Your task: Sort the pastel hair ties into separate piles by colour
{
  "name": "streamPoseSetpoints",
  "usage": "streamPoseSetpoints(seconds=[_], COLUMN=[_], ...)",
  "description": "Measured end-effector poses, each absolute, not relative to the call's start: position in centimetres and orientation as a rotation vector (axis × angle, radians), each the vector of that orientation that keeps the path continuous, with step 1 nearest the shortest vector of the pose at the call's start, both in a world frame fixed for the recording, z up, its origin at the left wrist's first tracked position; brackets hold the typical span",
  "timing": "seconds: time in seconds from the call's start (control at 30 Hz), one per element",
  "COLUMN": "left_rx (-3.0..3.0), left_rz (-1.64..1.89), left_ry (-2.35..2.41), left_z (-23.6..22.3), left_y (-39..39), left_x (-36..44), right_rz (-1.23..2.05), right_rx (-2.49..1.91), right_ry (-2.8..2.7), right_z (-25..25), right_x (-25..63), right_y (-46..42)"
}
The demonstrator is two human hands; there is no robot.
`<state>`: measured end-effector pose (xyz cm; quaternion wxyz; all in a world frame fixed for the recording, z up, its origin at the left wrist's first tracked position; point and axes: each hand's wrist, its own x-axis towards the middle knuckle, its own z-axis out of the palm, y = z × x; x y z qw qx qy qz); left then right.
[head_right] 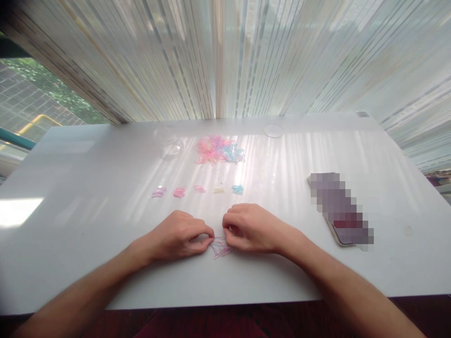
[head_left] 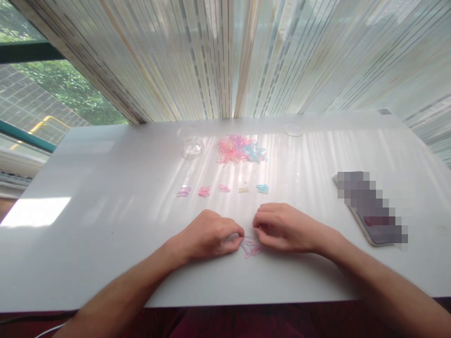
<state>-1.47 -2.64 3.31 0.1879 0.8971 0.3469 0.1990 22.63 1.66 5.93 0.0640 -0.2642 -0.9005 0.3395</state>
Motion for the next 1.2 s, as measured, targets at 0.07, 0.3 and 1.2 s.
streamPoseSetpoints(seconds=[0.07, 0.3, 1.2], left_rx=[2.543, 2.516, 2.538], left_rz=[0.603, 0.811, 0.913], left_ry=[0.995, 1.038, 1.116], left_z=[3.1, 3.9, 3.5], left_y=[-2.6, -2.0, -1.7], left_x=[-1.4, -2.1, -2.5], right_rz=[1.018, 0.983, 0.592], right_rx=[-0.794, -0.724, -0.635], right_ry=[-2.71, -2.677, -2.624], right_z=[5.9, 5.5, 4.8], right_x=[22.7, 22.8, 22.8], right_y=[1.6, 1.7, 1.8])
